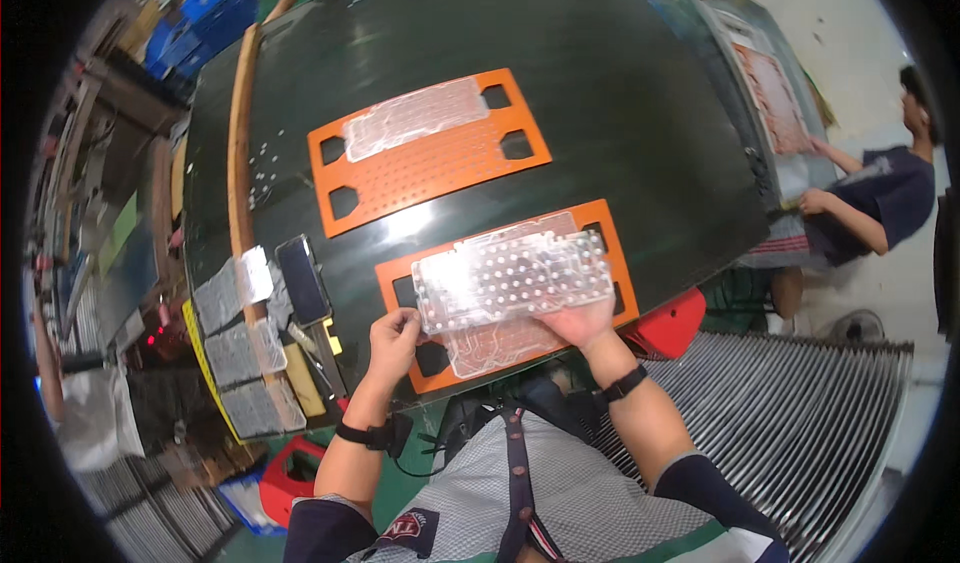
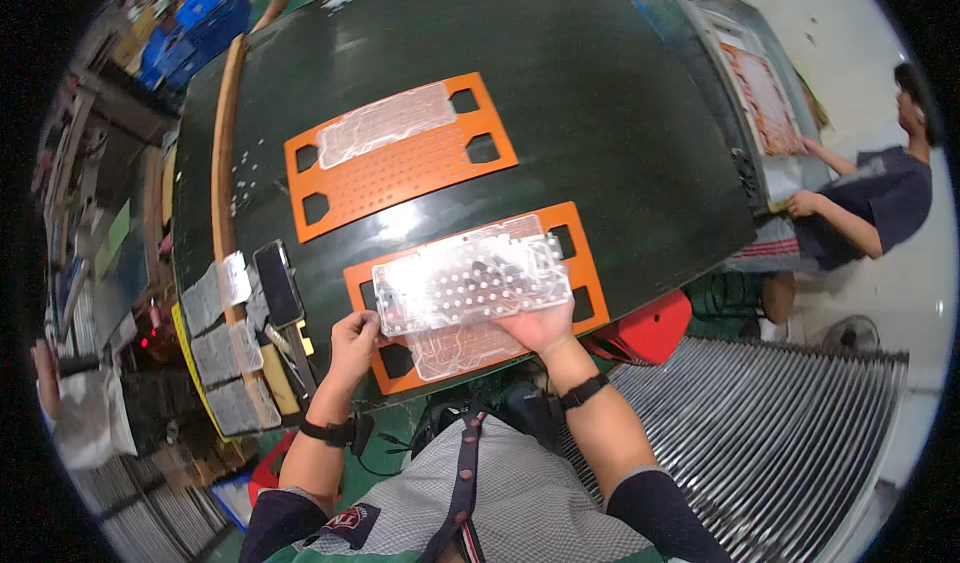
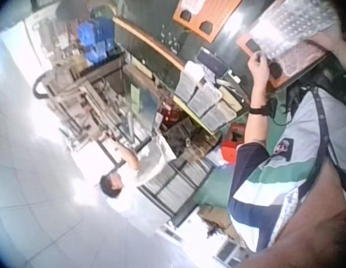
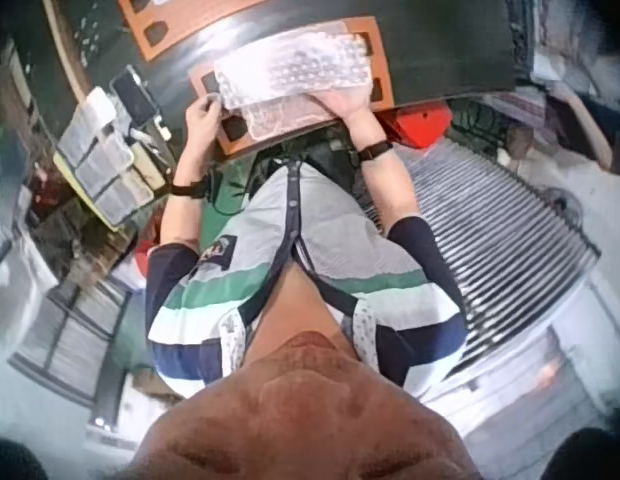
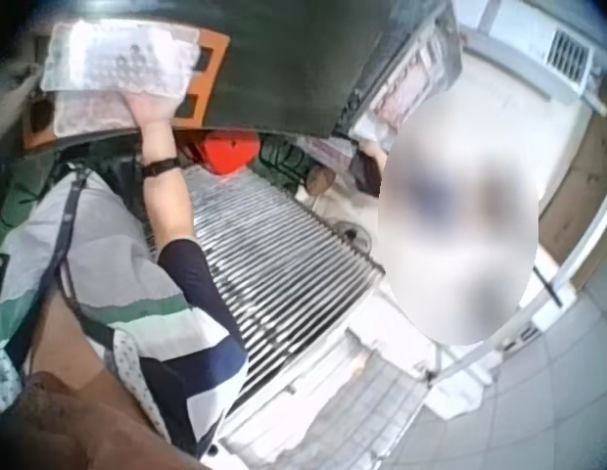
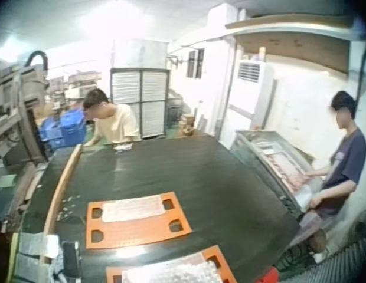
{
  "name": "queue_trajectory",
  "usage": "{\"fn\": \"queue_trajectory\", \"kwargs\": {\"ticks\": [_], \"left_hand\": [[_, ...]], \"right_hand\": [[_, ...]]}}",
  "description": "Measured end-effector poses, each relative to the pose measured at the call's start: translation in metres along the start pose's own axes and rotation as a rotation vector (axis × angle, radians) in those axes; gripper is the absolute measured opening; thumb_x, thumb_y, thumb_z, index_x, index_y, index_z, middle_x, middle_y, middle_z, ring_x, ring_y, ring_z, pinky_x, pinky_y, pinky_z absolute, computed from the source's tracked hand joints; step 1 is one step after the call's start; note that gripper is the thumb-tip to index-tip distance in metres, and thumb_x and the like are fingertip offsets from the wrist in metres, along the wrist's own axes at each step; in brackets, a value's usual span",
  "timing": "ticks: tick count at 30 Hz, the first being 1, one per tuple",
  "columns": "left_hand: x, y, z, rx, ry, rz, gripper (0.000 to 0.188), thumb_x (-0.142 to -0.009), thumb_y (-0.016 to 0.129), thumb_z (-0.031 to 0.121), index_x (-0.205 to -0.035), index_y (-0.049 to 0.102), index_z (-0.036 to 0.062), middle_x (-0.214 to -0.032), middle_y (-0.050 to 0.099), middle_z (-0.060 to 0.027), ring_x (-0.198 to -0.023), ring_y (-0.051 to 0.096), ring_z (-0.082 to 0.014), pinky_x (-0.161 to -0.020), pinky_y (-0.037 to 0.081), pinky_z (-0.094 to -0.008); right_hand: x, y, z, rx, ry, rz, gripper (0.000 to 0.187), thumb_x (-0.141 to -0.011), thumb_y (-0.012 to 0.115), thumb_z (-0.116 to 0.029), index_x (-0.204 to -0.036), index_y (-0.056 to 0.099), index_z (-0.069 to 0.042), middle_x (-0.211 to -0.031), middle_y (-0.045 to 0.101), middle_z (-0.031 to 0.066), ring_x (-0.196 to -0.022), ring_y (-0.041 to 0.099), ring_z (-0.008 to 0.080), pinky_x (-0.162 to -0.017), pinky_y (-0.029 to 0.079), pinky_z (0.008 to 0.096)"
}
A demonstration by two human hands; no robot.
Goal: The person presses a circuit board into an orange frame, retrieves a silicone keypad from a rack, and aligns it onto the board. After smoothing the keypad by hand, they peel it off and return it to the rack before repeating the process.
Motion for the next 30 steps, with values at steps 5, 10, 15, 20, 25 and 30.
{"fn": "queue_trajectory", "kwargs": {"ticks": [5, 10, 15, 20, 25, 30], "left_hand": [[0.000, -0.015, -0.027, -0.093, -0.018, 0.166, 0.018, -0.088, 0.052, 0.011, -0.083, 0.061, -0.0037, -0.069, 0.060, -0.0036, -0.058, 0.056, -0.0083, -0.050, 0.042, -0.0224], [0.003, -0.026, -0.038, -0.154, -0.110, 0.287, 0.018, -0.088, 0.050, 0.011, -0.082, 0.060, -0.0037, -0.067, 0.060, -0.0053, -0.054, 0.056, -0.0100, -0.049, 0.043, -0.0243], [0.005, -0.025, -0.048, -0.107, -0.134, 0.350, 0.020, -0.090, 0.050, 0.016, -0.089, 0.060, -0.0018, -0.065, 0.060, -0.0052, -0.053, 0.058, -0.0098, -0.045, 0.040, -0.0203], [0.013, -0.029, -0.051, -0.014, -0.186, 0.373, 0.022, -0.091, 0.050, 0.018, -0.091, 0.060, -0.0015, -0.068, 0.061, -0.0048, -0.055, 0.059, -0.0102, -0.047, 0.041, -0.0204], [0.012, -0.036, -0.052, 0.020, -0.161, 0.375, 0.024, -0.092, 0.049, 0.022, -0.088, 0.061, 0.0012, -0.070, 0.061, -0.0030, -0.055, 0.057, -0.0092, -0.047, 0.040, -0.0203], [0.007, -0.034, -0.056, 0.063, -0.160, 0.381, 0.032, -0.093, 0.048, 0.027, -0.079, 0.060, 0.0003, -0.065, 0.060, -0.0051, -0.048, 0.055, -0.0108, -0.043, 0.039, -0.0228]], "right_hand": [[-0.026, -0.038, 0.004, -0.007, 0.139, 0.125, 0.081, -0.083, 0.024, -0.071, -0.138, 0.033, -0.012, -0.139, 0.036, 0.0163, -0.127, 0.033, 0.0375, -0.103, 0.021, 0.0601], [-0.019, -0.038, -0.022, 0.128, 0.163, 0.061, 0.099, -0.080, 0.028, -0.074, -0.133, 0.028, 0.009, -0.136, 0.035, 0.0239, -0.127, 0.033, 0.0359, -0.107, 0.023, 0.0463], [-0.011, -0.054, -0.066, 0.276, 0.077, 0.136, 0.091, -0.083, 0.031, -0.070, -0.128, 0.035, 0.008, -0.127, 0.044, 0.0223, -0.120, 0.042, 0.0318, -0.102, 0.032, 0.0408], [-0.021, -0.055, -0.094, 0.850, -0.175, 0.425, 0.055, -0.092, 0.041, -0.046, -0.112, 0.050, 0.005, -0.106, 0.058, 0.0134, -0.097, 0.057, 0.0201, -0.085, 0.044, 0.0304], [-0.061, -0.015, -0.062, 1.127, -0.197, 0.261, 0.027, -0.090, 0.053, -0.023, -0.098, 0.060, 0.002, -0.089, 0.061, 0.0061, -0.082, 0.059, 0.0134, -0.071, 0.047, 0.0251], [-0.098, 0.054, 0.014, 1.474, -0.202, -0.036, 0.022, -0.086, 0.058, -0.015, -0.095, 0.061, 0.005, -0.081, 0.062, 0.0065, -0.076, 0.056, 0.0108, -0.066, 0.044, 0.0253]]}}
Point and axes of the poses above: each hand's wrist, its own x-axis away from the middle knuckle, its own y-axis out of the palm, z = x × y, the point moved 4 cm from there along -x, towards the middle knuckle
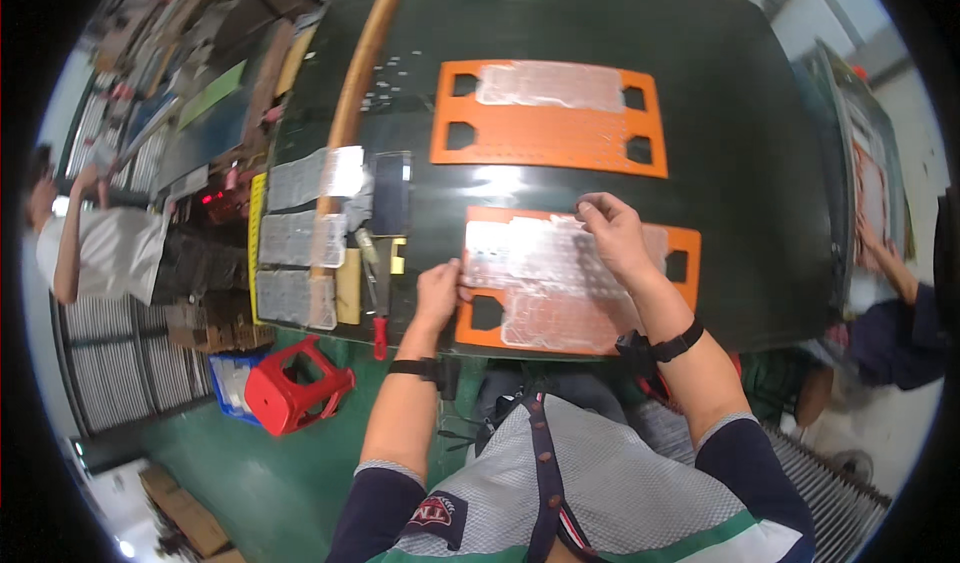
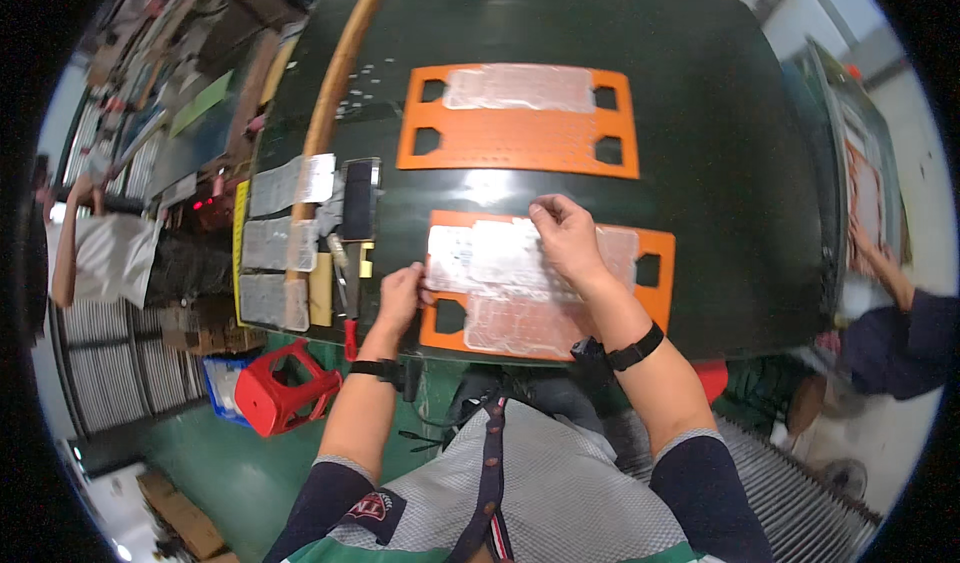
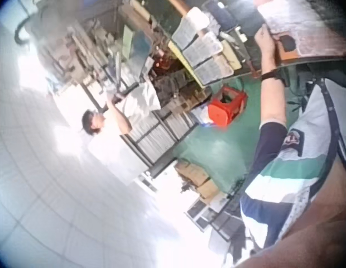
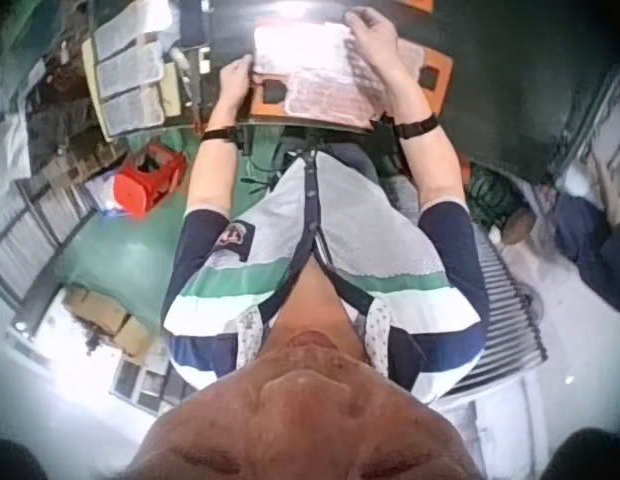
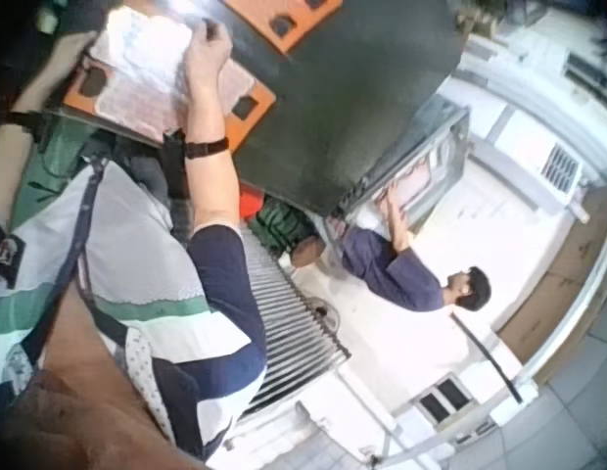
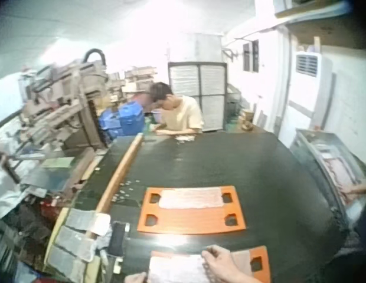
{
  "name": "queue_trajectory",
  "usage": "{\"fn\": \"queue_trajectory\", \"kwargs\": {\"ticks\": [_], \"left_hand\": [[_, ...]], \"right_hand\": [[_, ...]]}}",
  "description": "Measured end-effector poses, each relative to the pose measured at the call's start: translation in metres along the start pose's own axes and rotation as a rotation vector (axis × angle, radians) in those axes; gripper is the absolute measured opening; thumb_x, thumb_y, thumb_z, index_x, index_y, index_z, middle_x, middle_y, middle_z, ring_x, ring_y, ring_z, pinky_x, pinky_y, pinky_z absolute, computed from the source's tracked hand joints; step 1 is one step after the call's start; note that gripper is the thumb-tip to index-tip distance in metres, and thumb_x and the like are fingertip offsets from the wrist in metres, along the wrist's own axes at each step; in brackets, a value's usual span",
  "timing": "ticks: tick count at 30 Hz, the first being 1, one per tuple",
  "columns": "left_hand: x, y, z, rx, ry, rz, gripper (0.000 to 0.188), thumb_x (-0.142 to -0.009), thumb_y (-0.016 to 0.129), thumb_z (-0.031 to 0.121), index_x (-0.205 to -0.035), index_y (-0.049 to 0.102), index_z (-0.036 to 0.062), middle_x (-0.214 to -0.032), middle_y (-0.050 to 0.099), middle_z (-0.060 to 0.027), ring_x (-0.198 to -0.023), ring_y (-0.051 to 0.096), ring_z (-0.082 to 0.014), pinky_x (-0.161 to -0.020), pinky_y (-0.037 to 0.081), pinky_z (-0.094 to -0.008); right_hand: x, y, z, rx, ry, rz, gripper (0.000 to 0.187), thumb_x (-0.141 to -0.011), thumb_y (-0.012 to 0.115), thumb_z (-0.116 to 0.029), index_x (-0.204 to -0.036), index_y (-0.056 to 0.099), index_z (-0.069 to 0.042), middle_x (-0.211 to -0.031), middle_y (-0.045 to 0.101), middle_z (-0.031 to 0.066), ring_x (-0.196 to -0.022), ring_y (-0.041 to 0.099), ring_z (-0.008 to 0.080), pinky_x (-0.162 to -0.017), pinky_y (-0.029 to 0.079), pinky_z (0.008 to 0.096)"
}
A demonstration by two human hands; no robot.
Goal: The person presses a circuit board into an orange frame, retrieves a silicone keypad from a rack, and aligns it onto the board. After smoothing the keypad by hand, they peel it off and return it to the rack before repeating the process.
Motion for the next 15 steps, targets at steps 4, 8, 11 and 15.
{"fn": "queue_trajectory", "kwargs": {"ticks": [4, 8, 11, 15], "left_hand": [[0.000, 0.004, -0.011, 0.134, -0.011, -0.065, 0.035, -0.093, 0.047, 0.030, -0.079, 0.058, 0.0005, -0.065, 0.060, -0.0063, -0.045, 0.054, -0.0120, -0.041, 0.040, -0.0230], [0.003, 0.005, -0.021, 0.130, -0.015, -0.157, 0.040, -0.093, 0.047, 0.033, -0.078, 0.060, -0.0025, -0.067, 0.061, -0.0075, -0.045, 0.053, -0.0114, -0.041, 0.041, -0.0227], [0.008, 0.010, -0.002, 0.077, 0.039, -0.167, 0.040, -0.093, 0.048, 0.030, -0.076, 0.058, -0.0043, -0.063, 0.058, -0.0066, -0.046, 0.053, -0.0113, -0.043, 0.041, -0.0259], [0.003, 0.007, -0.009, 0.012, 0.156, -0.179, 0.031, -0.091, 0.048, 0.024, -0.080, 0.059, -0.0024, -0.059, 0.055, -0.0049, -0.050, 0.054, -0.0101, -0.048, 0.043, -0.0277]], "right_hand": [[-0.019, 0.091, -0.023, 0.119, -0.069, -0.195, 0.024, -0.084, 0.060, -0.015, -0.097, 0.060, 0.006, -0.084, 0.064, 0.0114, -0.078, 0.059, 0.0142, -0.070, 0.047, 0.0276], [-0.031, 0.179, -0.036, 0.350, -0.060, -0.362, 0.034, -0.082, 0.060, -0.023, -0.100, 0.061, 0.006, -0.088, 0.065, 0.0143, -0.080, 0.061, 0.0185, -0.074, 0.048, 0.0306], [-0.043, 0.225, -0.037, 0.532, 0.015, -0.400, 0.039, -0.081, 0.060, -0.027, -0.101, 0.060, 0.007, -0.090, 0.065, 0.0151, -0.081, 0.061, 0.0204, -0.076, 0.047, 0.0310], [-0.023, 0.260, -0.090, 0.173, 0.151, -0.457, 0.041, -0.083, 0.059, -0.027, -0.104, 0.058, 0.008, -0.091, 0.063, 0.0106, -0.080, 0.058, 0.0157, -0.070, 0.046, 0.0283]]}}
Point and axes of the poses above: each hand's wrist, its own x-axis away from the middle knuckle, its own y-axis out of the palm, z = x × y, the point moved 4 cm from there along -x, towards the middle knuckle
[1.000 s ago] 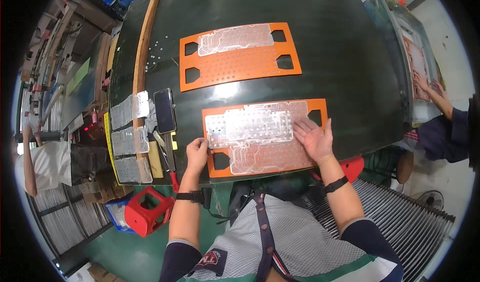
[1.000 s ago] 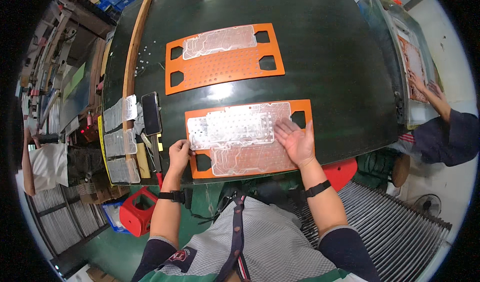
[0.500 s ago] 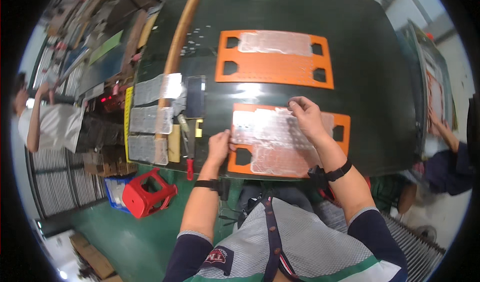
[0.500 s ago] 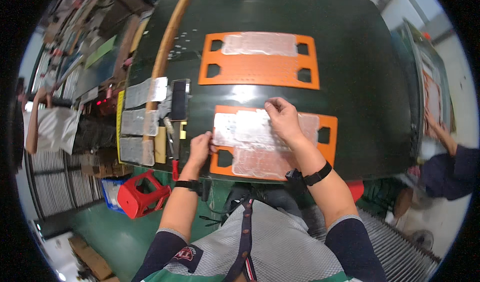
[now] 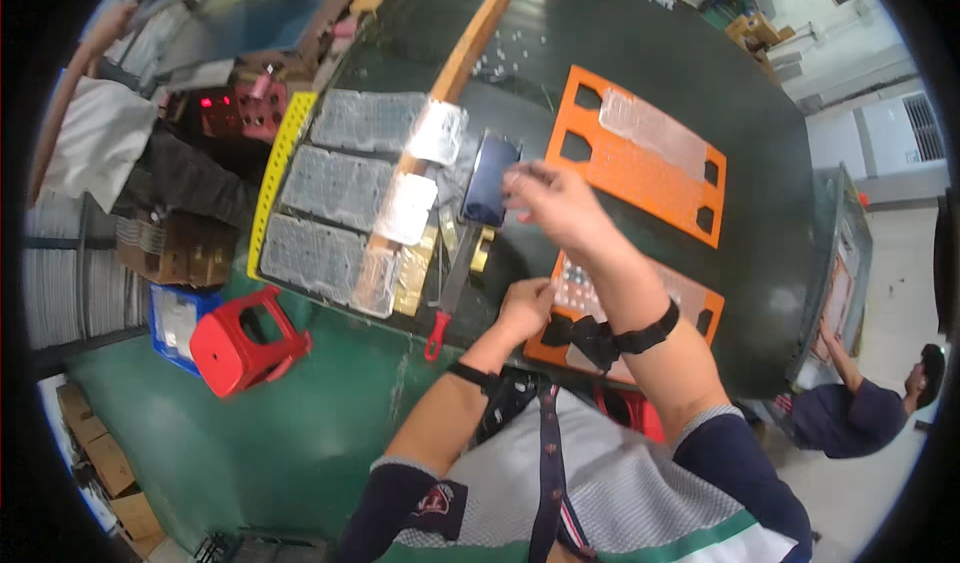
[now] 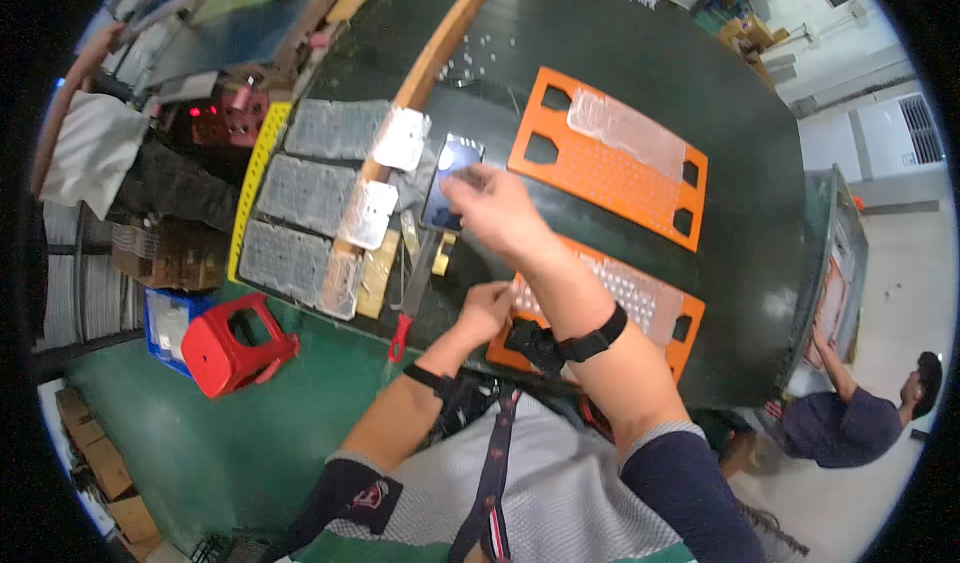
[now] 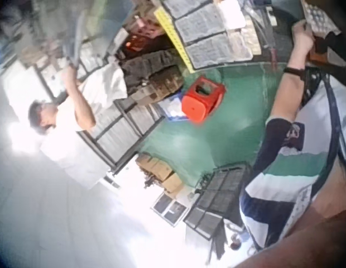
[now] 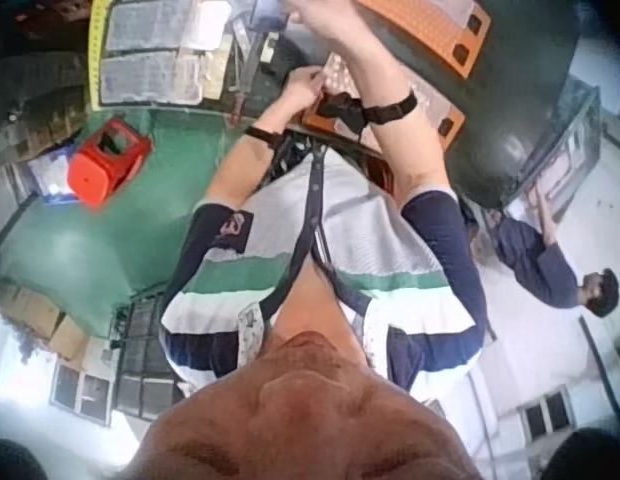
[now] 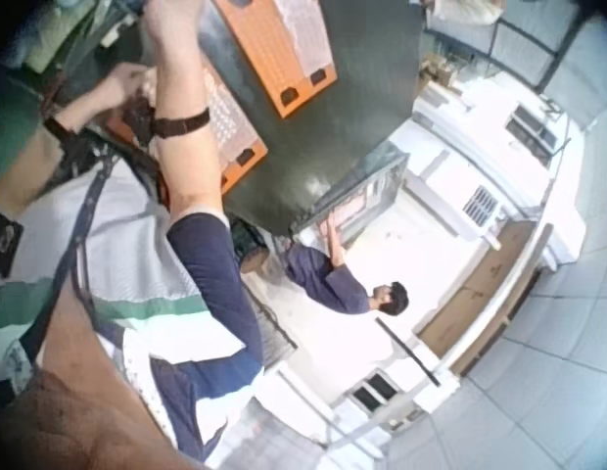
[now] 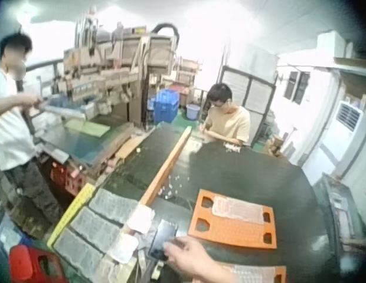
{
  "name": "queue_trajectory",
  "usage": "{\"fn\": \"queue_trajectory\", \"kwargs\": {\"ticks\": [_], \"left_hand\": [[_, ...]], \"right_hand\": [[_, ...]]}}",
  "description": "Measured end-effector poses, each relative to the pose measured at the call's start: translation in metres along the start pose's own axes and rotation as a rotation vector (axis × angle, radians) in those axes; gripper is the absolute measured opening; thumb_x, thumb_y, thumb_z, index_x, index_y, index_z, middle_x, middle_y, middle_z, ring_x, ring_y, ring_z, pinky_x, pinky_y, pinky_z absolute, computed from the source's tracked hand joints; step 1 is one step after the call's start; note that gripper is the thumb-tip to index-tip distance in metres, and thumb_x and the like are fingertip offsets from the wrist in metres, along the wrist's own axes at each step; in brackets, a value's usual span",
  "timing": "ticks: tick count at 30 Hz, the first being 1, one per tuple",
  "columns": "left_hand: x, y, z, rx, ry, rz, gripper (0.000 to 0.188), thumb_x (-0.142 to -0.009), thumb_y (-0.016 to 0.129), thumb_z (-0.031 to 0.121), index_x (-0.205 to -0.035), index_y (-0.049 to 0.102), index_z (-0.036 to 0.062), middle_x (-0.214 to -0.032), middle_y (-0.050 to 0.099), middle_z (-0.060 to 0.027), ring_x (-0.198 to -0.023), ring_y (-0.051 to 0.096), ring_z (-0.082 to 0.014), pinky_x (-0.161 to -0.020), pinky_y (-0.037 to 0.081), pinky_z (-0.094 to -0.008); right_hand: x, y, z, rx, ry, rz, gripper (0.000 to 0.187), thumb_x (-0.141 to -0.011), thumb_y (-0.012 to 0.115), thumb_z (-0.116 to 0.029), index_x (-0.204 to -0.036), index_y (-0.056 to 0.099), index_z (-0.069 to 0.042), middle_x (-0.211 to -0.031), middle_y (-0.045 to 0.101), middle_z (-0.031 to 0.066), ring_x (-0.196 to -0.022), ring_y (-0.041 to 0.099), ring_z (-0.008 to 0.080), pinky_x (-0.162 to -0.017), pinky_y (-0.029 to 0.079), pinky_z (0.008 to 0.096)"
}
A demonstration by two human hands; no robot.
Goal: The person presses a circuit board into an orange frame, retrieves a silicone keypad from a rack, and aligns it onto the board. After smoothing the keypad by hand, they peel it off and return it to the rack before repeating the process.
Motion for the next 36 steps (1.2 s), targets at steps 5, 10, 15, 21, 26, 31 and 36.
{"fn": "queue_trajectory", "kwargs": {"ticks": [5, 10, 15, 21, 26, 31, 36], "left_hand": [[0.003, -0.032, 0.013, -0.339, 0.173, 0.152, 0.031, -0.087, 0.050, 0.028, -0.078, 0.062, 0.0006, -0.070, 0.062, -0.0185, -0.063, 0.063, -0.0307, -0.059, 0.047, -0.0404], [-0.018, -0.062, 0.116, -0.621, 0.200, 0.031, 0.036, -0.083, 0.055, 0.034, -0.067, 0.059, 0.0013, -0.069, 0.060, -0.0216, -0.070, 0.060, -0.0402, -0.062, 0.047, -0.0485], [-0.115, -0.086, 0.196, -0.477, 0.306, 0.368, 0.028, -0.080, 0.056, 0.028, -0.076, 0.063, 0.0014, -0.076, 0.063, -0.0214, -0.076, 0.061, -0.0393, -0.068, 0.048, -0.0460], [-0.233, -0.130, 0.179, -0.908, 0.069, 0.473, 0.024, -0.079, 0.053, 0.019, -0.094, 0.063, 0.0037, -0.099, 0.063, -0.0188, -0.096, 0.060, -0.0330, -0.081, 0.049, -0.0427], [-0.275, -0.144, 0.156, -1.018, -0.023, 0.551, 0.027, -0.082, 0.054, 0.024, -0.101, 0.060, 0.0053, -0.107, 0.060, -0.0177, -0.103, 0.057, -0.0344, -0.088, 0.045, -0.0430], [-0.283, -0.140, 0.153, -1.053, 0.084, 0.607, 0.025, -0.085, 0.047, 0.018, -0.100, 0.061, 0.0040, -0.105, 0.061, -0.0175, -0.100, 0.058, -0.0346, -0.084, 0.046, -0.0450], [-0.234, -0.131, 0.173, -0.833, 0.334, 0.635, 0.025, -0.085, 0.052, 0.023, -0.088, 0.064, 0.0016, -0.089, 0.064, -0.0191, -0.085, 0.061, -0.0374, -0.075, 0.047, -0.0409]], "right_hand": [[0.049, -0.022, -0.011, -0.028, -0.015, 0.004, 0.034, -0.088, 0.055, -0.024, -0.105, 0.058, 0.005, -0.094, 0.062, 0.0078, -0.084, 0.057, 0.0137, -0.074, 0.046, 0.0269], [0.136, -0.055, 0.080, 0.075, 0.351, -0.014, 0.019, -0.089, 0.055, -0.015, -0.099, 0.060, 0.001, -0.085, 0.060, 0.0033, -0.081, 0.054, 0.0092, -0.073, 0.046, 0.0261], [0.194, -0.040, 0.149, 0.251, 0.434, -0.289, 0.024, -0.088, 0.055, -0.019, -0.101, 0.057, 0.001, -0.081, 0.059, 0.0064, -0.077, 0.053, 0.0126, -0.071, 0.045, 0.0298], [0.234, -0.038, 0.193, 0.177, 0.585, -0.135, 0.041, -0.083, 0.061, -0.030, -0.107, 0.057, 0.003, -0.089, 0.064, 0.0146, -0.081, 0.060, 0.0182, -0.074, 0.047, 0.0291], [0.276, -0.052, 0.214, 0.146, 0.676, 0.080, 0.040, -0.083, 0.061, -0.030, -0.105, 0.058, 0.002, -0.091, 0.065, 0.0157, -0.081, 0.062, 0.0223, -0.071, 0.048, 0.0313], [0.283, -0.072, 0.189, 0.212, 0.645, 0.206, 0.036, -0.082, 0.060, -0.029, -0.102, 0.059, 0.001, -0.089, 0.064, 0.0181, -0.080, 0.063, 0.0262, -0.070, 0.048, 0.0330], [0.259, -0.092, 0.164, 0.221, 0.212, 0.366, 0.026, -0.079, 0.063, -0.014, -0.100, 0.057, 0.001, -0.083, 0.060, 0.0189, -0.079, 0.061, 0.0303, -0.069, 0.047, 0.0355]]}}
Point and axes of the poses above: each hand's wrist, its own x-axis away from the middle knuckle, its own y-axis out of the palm, z = x × y, the point moved 4 cm from there along -x, towards the middle knuckle
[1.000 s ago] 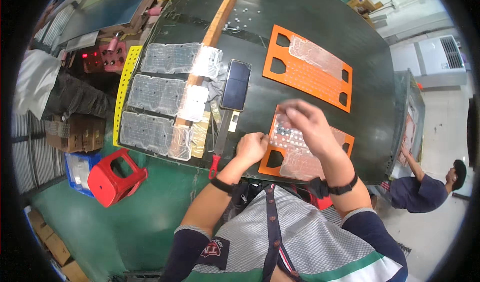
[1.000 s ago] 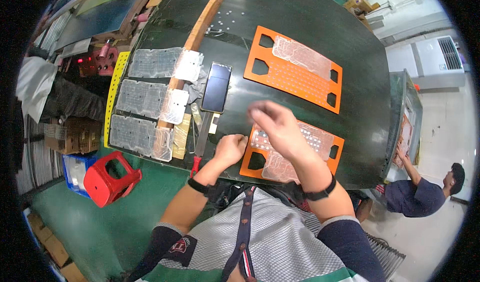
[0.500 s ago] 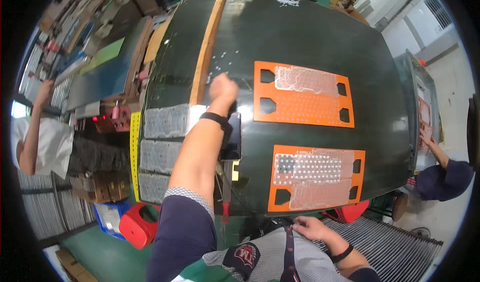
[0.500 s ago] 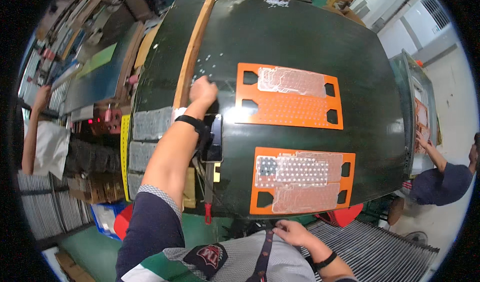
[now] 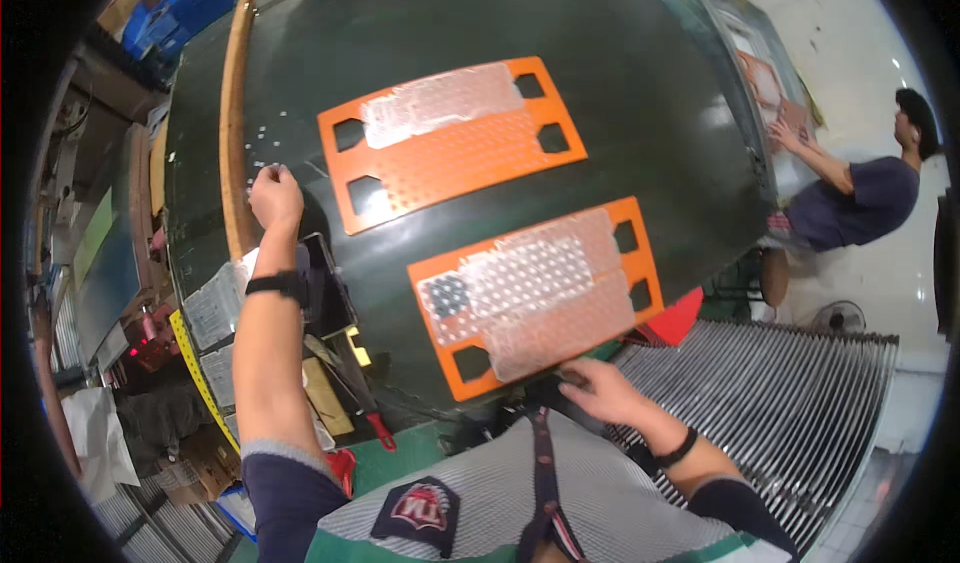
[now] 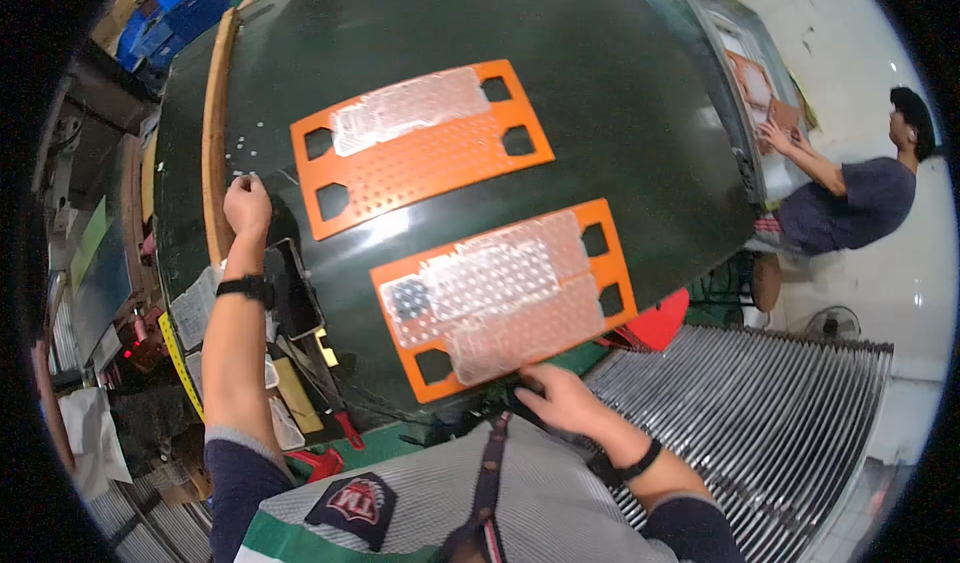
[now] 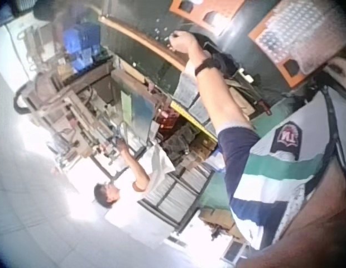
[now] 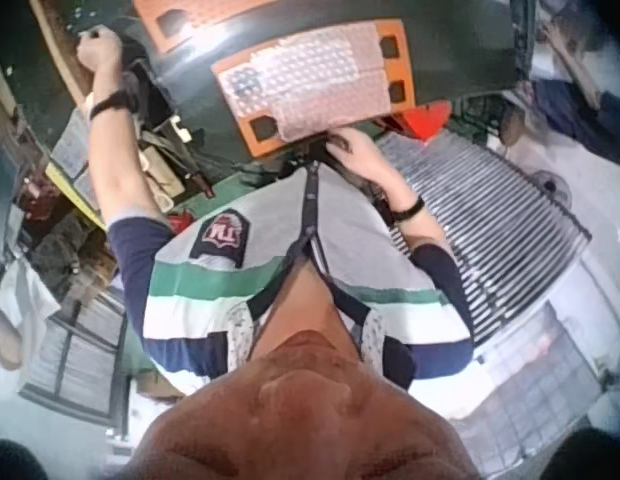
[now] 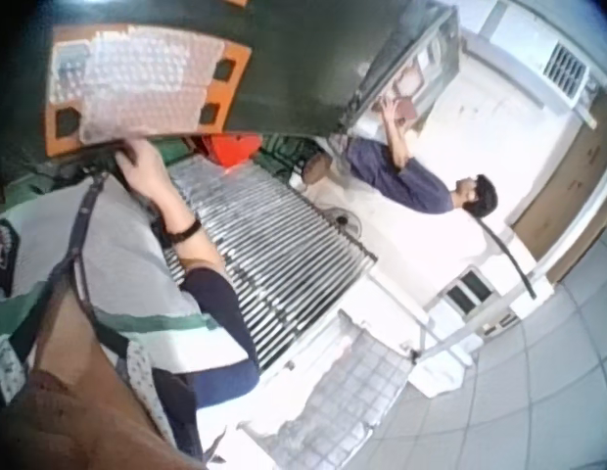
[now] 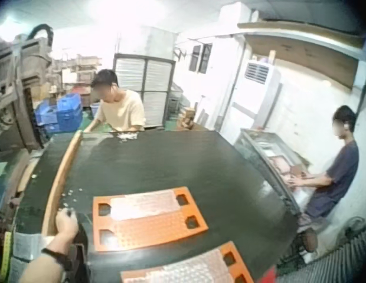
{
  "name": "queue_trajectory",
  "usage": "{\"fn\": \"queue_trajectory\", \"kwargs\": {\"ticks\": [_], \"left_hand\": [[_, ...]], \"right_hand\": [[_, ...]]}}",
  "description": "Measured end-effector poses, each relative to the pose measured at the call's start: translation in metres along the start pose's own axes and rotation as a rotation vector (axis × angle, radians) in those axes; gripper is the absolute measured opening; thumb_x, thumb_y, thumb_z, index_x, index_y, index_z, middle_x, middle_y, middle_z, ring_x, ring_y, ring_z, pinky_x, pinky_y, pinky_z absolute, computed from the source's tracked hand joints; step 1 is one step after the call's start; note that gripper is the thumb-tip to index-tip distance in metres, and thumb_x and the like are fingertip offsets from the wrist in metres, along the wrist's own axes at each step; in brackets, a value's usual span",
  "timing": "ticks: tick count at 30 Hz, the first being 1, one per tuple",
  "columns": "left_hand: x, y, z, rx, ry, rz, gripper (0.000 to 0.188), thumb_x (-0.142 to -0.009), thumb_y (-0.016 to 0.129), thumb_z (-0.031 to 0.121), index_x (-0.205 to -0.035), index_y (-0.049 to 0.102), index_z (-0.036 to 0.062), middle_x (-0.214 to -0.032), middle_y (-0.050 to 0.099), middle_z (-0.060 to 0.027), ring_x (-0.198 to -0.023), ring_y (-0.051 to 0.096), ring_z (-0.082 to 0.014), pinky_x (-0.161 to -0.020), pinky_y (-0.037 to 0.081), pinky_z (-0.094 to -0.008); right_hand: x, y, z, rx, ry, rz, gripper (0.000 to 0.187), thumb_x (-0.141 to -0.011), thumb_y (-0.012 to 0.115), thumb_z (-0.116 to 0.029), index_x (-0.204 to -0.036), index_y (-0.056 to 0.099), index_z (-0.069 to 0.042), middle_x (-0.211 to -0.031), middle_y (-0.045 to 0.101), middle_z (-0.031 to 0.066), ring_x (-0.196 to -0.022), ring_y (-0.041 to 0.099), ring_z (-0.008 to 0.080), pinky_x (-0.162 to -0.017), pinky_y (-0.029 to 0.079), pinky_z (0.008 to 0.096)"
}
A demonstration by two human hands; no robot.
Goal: The person presses a circuit board into an orange frame, retrieves a silicone keypad from a rack, and aligns it onto the board. After smoothing the keypad by hand, they peel it off and return it to the rack before repeating the process.
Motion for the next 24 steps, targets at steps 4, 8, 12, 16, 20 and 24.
{"fn": "queue_trajectory", "kwargs": {"ticks": [4, 8, 12, 16, 20, 24], "left_hand": [[0.115, -0.008, 0.061, 0.583, 0.019, -0.348, 0.014, -0.082, 0.059, 0.012, -0.083, 0.062, -0.0020, -0.075, 0.062, -0.0041, -0.064, 0.055, -0.0107, -0.059, 0.045, -0.0270], [0.287, -0.043, 0.123, 0.759, -0.352, -0.953, 0.011, -0.084, 0.056, 0.010, -0.086, 0.063, 0.0021, -0.066, 0.057, -0.0001, -0.055, 0.051, -0.0065, -0.049, 0.041, -0.0222], [0.384, -0.022, 0.131, 1.071, -0.664, -1.103, 0.015, -0.091, 0.053, 0.018, -0.093, 0.055, 0.0028, -0.072, 0.056, -0.0024, -0.057, 0.052, -0.0085, -0.047, 0.042, -0.0220], [0.421, -0.009, 0.144, 1.144, -0.747, -1.020, 0.013, -0.091, 0.052, 0.016, -0.090, 0.054, 0.0030, -0.071, 0.056, -0.0023, -0.058, 0.052, -0.0095, -0.048, 0.042, -0.0226], [0.438, 0.002, 0.152, 1.116, -0.770, -0.955, 0.012, -0.090, 0.054, 0.015, -0.089, 0.053, 0.0039, -0.072, 0.056, -0.0023, -0.058, 0.051, -0.0101, -0.049, 0.043, -0.0235], [0.445, 0.005, 0.158, 1.050, -0.750, -0.934, 0.013, -0.089, 0.054, 0.017, -0.088, 0.053, 0.0042, -0.072, 0.056, -0.0017, -0.059, 0.051, -0.0101, -0.050, 0.042, -0.0244]], "right_hand": [[-0.023, -0.025, -0.026, -0.036, -0.276, 0.109, 0.033, -0.076, 0.066, -0.006, -0.107, 0.056, 0.001, -0.102, 0.059, 0.0182, -0.091, 0.060, 0.0307, -0.077, 0.048, 0.0351], [-0.024, -0.029, -0.048, -0.156, -0.557, 0.152, 0.034, -0.077, 0.065, -0.005, -0.109, 0.055, 0.001, -0.103, 0.058, 0.0179, -0.093, 0.059, 0.0314, -0.079, 0.048, 0.0352], [-0.018, -0.026, -0.021, -0.174, -0.631, 0.014, 0.034, -0.077, 0.064, -0.005, -0.109, 0.055, 0.001, -0.097, 0.058, 0.0175, -0.091, 0.060, 0.0293, -0.078, 0.050, 0.0335], [-0.017, -0.034, 0.026, -0.388, -0.447, -0.025, 0.026, -0.077, 0.062, 0.001, -0.102, 0.058, 0.002, -0.095, 0.057, 0.0116, -0.082, 0.061, 0.0157, -0.071, 0.051, 0.0280], [-0.015, -0.048, 0.047, -0.294, -0.555, 0.011, 0.020, -0.077, 0.062, 0.001, -0.097, 0.061, 0.001, -0.089, 0.058, 0.0102, -0.077, 0.060, 0.0164, -0.066, 0.050, 0.0268], [-0.010, -0.053, 0.055, -0.307, -0.572, 0.069, 0.016, -0.077, 0.063, -0.001, -0.092, 0.062, 0.001, -0.084, 0.059, 0.0099, -0.072, 0.059, 0.0175, -0.063, 0.048, 0.0272]]}}
Point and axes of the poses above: each hand's wrist, its own x-axis away from the middle knuckle, its own y-axis out of the palm, z = x × y, the point moved 4 cm from there along -x, towards the middle knuckle
